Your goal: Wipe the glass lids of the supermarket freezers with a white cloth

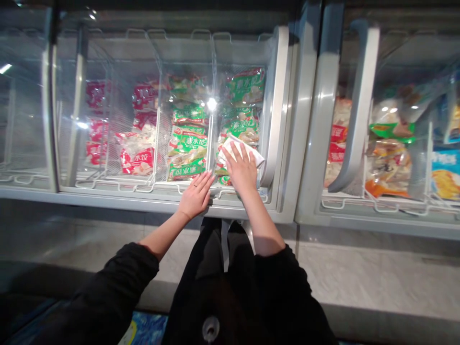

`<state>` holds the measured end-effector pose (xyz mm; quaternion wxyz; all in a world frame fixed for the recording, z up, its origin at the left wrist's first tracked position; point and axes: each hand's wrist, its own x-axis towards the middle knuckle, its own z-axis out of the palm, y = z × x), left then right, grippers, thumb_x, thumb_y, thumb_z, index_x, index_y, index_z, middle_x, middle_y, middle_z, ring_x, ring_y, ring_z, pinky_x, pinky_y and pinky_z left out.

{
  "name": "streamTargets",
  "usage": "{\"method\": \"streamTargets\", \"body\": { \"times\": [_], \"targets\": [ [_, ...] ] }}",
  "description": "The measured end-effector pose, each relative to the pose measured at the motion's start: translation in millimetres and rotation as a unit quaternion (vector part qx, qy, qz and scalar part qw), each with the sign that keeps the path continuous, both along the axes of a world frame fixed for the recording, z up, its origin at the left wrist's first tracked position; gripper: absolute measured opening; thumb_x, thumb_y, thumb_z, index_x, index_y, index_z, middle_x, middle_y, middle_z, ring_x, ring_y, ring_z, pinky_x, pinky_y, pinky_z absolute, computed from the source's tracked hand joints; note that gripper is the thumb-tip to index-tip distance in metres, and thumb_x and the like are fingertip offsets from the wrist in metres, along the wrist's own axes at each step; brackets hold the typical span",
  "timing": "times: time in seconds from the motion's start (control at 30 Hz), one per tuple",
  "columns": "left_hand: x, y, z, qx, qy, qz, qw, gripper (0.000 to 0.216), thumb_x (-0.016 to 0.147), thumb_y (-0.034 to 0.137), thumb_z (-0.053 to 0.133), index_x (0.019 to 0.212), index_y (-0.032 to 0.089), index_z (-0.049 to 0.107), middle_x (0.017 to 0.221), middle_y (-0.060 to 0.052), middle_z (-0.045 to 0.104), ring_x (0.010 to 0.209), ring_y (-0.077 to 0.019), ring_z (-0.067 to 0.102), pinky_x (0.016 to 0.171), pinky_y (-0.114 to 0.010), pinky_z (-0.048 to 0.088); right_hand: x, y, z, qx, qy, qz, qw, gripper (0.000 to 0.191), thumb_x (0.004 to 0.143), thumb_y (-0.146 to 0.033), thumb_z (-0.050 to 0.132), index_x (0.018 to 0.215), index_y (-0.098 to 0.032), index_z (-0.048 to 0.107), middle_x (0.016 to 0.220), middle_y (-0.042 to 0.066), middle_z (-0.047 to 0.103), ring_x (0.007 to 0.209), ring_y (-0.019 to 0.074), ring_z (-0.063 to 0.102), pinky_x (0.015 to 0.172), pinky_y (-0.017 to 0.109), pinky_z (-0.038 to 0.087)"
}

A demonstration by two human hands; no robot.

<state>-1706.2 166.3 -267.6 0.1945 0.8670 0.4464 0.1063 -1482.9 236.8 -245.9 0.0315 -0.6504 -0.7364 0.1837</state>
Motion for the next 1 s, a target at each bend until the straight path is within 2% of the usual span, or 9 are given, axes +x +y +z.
{"method": "streamTargets", "body": {
  "times": [0.1,0.2,0.33,0.47,0.53,0.63,0.73,0.83,1.0],
  "targets": [
    [-2.6,0.7,1.2,-0.019,-0.011,-0.002,1.0,0.066,0.111,0.025,0.041,0.174,0.016,0.026,0.174,-0.013,0.04,0.164,-0.027,0.033,0.134,-0.05,0.033,5.9,5.6,-1.2,0.006,-0.014,-0.053,0.998,0.058,0.112,-0.028,0.043,0.169,-0.036,0.04,0.179,0.002,0.033,0.167,0.0325,0.024,0.133,0.066,0.026],
    [-5.8,2.6,4.2,-0.021,-0.024,-0.019,0.999,0.072,0.111,0.037,0.048,0.174,0.014,0.023,0.174,-0.016,0.039,0.164,-0.0299,0.033,0.133,-0.051,0.035,-7.1,-18.6,-1.3,0.007,-0.03,-0.105,0.994,0.058,0.111,-0.027,0.041,0.169,-0.035,0.04,0.179,0.003,0.033,0.167,0.0346,0.025,0.131,0.067,0.03],
    [-5.1,21.6,11.2,0.013,-0.039,-0.019,0.999,0.07,0.111,0.034,0.047,0.173,0.012,0.024,0.17,-0.017,0.047,0.163,-0.0279,0.037,0.132,-0.047,0.037,-30.9,-41.7,-0.2,0.0,-0.029,-0.09,0.996,0.059,0.11,-0.024,0.043,0.168,-0.033,0.044,0.178,0.004,0.035,0.167,0.0349,0.026,0.13,0.066,0.032],
    [4.7,73.2,19.1,0.04,-0.016,0.042,0.998,0.061,0.112,0.028,0.04,0.171,0.012,0.032,0.171,-0.015,0.045,0.163,-0.0264,0.036,0.134,-0.046,0.034,-15.9,-10.3,5.7,-0.006,-0.021,-0.017,1.0,0.055,0.111,-0.028,0.044,0.166,-0.036,0.046,0.177,0.002,0.038,0.166,0.031,0.028,0.132,0.063,0.03],
    [10.5,105.3,20.9,0.034,0.007,0.031,0.999,0.062,0.112,0.031,0.041,0.17,0.009,0.034,0.174,-0.015,0.041,0.165,-0.0272,0.032,0.136,-0.047,0.03,0.8,11.9,8.9,-0.004,-0.022,0.009,1.0,0.055,0.112,-0.03,0.045,0.166,-0.036,0.045,0.177,0.001,0.038,0.166,0.0296,0.028,0.133,0.061,0.029],
    [17.0,147.3,18.2,0.016,0.038,-0.012,0.999,0.065,0.112,0.036,0.042,0.17,0.009,0.034,0.177,-0.014,0.034,0.166,-0.0264,0.028,0.137,-0.045,0.025,14.0,24.1,10.2,0.001,-0.037,-0.024,0.999,0.056,0.112,-0.031,0.043,0.168,-0.035,0.043,0.178,0.002,0.035,0.167,0.0306,0.027,0.132,0.062,0.031],
    [19.6,172.4,11.1,0.001,0.06,-0.015,0.998,0.066,0.112,0.038,0.039,0.171,0.01,0.032,0.179,-0.012,0.029,0.167,-0.0256,0.026,0.137,-0.045,0.023,2.9,7.5,6.4,-0.003,-0.055,-0.103,0.993,0.056,0.112,-0.03,0.04,0.168,-0.033,0.043,0.179,0.003,0.034,0.167,0.0332,0.027,0.131,0.063,0.033],
    [19.5,179.6,5.2,0.0,0.069,-0.008,0.998,0.067,0.111,0.036,0.037,0.173,0.012,0.027,0.181,-0.01,0.026,0.168,-0.0246,0.022,0.138,-0.045,0.02,-14.9,-8.2,2.0,-0.012,-0.058,-0.137,0.989,0.058,0.111,-0.028,0.04,0.169,-0.031,0.041,0.179,0.005,0.033,0.167,0.0357,0.024,0.13,0.066,0.032],
    [18.8,176.3,3.1,0.007,0.065,-0.007,0.998,0.067,0.112,0.036,0.032,0.175,0.014,0.021,0.181,-0.008,0.025,0.168,-0.0246,0.021,0.138,-0.047,0.018,-3.3,20.3,3.3,-0.009,-0.034,-0.039,0.999,0.057,0.111,-0.029,0.042,0.168,-0.034,0.042,0.178,0.003,0.035,0.167,0.0316,0.025,0.133,0.064,0.027]
  ]
}}
